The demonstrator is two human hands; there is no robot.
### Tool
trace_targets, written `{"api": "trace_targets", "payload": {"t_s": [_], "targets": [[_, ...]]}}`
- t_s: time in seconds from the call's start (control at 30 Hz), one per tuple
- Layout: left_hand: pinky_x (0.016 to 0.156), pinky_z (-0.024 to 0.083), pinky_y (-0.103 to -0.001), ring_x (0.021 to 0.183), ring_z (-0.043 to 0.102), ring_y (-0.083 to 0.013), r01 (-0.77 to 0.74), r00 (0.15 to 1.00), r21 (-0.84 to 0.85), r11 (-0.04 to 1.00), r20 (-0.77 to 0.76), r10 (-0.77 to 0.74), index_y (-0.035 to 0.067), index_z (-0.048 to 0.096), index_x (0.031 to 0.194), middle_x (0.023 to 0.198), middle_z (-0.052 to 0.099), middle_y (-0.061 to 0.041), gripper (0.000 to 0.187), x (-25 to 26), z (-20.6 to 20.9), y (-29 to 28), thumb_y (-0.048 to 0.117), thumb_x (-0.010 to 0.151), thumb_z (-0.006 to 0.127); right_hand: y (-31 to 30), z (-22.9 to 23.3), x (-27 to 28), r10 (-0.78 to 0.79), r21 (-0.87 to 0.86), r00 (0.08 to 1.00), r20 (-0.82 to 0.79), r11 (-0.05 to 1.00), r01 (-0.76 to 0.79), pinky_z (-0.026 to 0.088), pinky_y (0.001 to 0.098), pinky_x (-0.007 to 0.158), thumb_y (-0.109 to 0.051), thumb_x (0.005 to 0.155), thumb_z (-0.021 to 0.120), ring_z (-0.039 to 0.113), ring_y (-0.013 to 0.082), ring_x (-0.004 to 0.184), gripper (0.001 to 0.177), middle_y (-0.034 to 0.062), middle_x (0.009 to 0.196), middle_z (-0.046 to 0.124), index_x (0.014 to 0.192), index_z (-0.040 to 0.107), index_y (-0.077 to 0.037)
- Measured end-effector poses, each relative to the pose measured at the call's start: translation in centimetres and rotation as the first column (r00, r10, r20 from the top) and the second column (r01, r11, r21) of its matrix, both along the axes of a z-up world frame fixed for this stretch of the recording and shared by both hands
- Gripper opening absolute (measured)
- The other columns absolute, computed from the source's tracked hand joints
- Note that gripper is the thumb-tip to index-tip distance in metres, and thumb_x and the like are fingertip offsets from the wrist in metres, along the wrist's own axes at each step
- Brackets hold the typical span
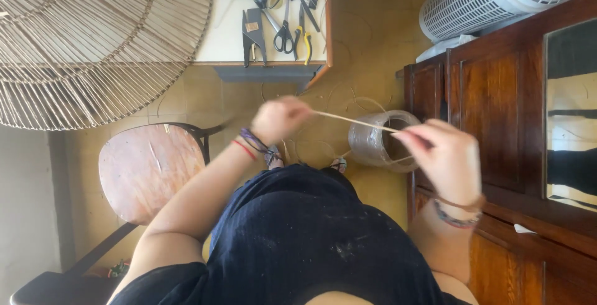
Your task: The person is repairing a joint on a wicker lamp shade by cutting a reinforcement piece and applying hot glue.
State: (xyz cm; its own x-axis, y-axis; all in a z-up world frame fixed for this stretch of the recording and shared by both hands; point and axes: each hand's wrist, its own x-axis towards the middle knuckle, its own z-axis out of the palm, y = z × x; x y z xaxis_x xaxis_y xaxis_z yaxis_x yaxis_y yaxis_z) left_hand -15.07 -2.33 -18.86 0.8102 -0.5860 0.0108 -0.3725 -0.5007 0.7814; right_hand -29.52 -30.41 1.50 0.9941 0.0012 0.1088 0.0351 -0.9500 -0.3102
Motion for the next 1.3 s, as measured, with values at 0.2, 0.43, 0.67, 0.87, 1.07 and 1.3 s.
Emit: {"api": "trace_targets", "payload": {"t_s": [0.2,0.43,0.67,0.87,1.07,1.3], "targets": [[0.093,0.053,-0.032,0.105,0.068,-0.0278,0.039,0.995,0.184,0.982,0.078,-0.054,0.029,0.073,0.116,0.12,0.064,-0.004,0.022,0.2,1.2,2.3,0.029,0.104,0.055,-0.6,-0.6,-0.5,-0.021,-0.099,1.0,-0.001,0.995,0.021,0.052,0.0299,0.061,-0.036,0.1,0.074,0.066,0.0207,0.068,0.018,-0.0026,0.069,0.062,0.088,0.075,-0.023],[0.084,0.059,-0.039,0.096,0.073,-0.0252,0.221,0.969,-0.338,0.915,-0.026,-0.244,0.025,0.075,0.104,0.098,0.074,0.002,0.022,-0.4,2.2,0.9,0.04,0.104,0.059,3.5,0.5,2.4,0.12,0.096,0.993,-0.001,0.988,-0.119,0.054,0.0364,0.059,-0.027,0.093,0.076,0.068,0.0276,0.068,0.015,0.0034,0.067,0.064,0.083,0.075,-0.017],[0.078,0.059,-0.039,0.1,0.07,-0.0241,-0.041,0.989,0.65,0.759,0.134,-0.062,0.019,0.067,0.12,0.109,0.069,-0.006,0.038,2.5,0.1,2.6,0.043,0.107,0.041,1.7,0.6,3.9,0.038,-0.014,0.999,0.003,0.999,-0.038,0.05,0.0322,0.059,-0.026,0.096,0.077,0.064,0.0205,0.066,0.016,0.0028,0.073,0.068,0.089,0.078,-0.011],[0.07,0.059,-0.047,0.091,0.07,-0.0352,0.114,0.99,-0.124,0.986,0.094,-0.102,0.02,0.063,0.124,0.1,0.067,-0.008,0.03,0.7,2.9,-1.9,0.041,0.104,0.053,3.4,-0.9,8.2,0.194,0.054,0.976,-0.1,0.98,-0.189,0.055,0.0393,0.062,-0.028,0.094,0.073,0.07,0.0287,0.071,0.014,0.0026,0.072,0.07,0.086,0.077,-0.017],[0.064,0.056,-0.036,0.074,0.07,-0.021,-0.321,0.884,0.479,0.817,0.46,0.078,0.027,0.073,0.095,0.085,0.066,0.003,0.023,4.8,-4.1,3.5,0.044,0.099,0.057,-1.2,-1.4,12.9,0.189,-0.017,0.973,-0.13,0.981,-0.192,0.055,0.0348,0.065,-0.036,0.096,0.073,0.07,0.0242,0.074,0.016,-0.0002,0.073,0.068,0.088,0.076,-0.022],[0.087,0.058,-0.045,0.101,0.072,-0.0367,0.004,0.999,-0.378,0.926,-0.048,-0.023,0.009,0.073,0.116,0.107,0.076,-0.016,0.024,6.8,7.7,-4.5,0.025,0.104,0.059,1.7,-1.7,20.7,0.409,0.175,0.864,-0.292,0.912,-0.372,0.059,0.038,0.075,-0.02,0.098,0.068,0.073,0.029,0.078,0.014,0.0088,0.082,0.075,0.095,0.079,-0.011]]}}
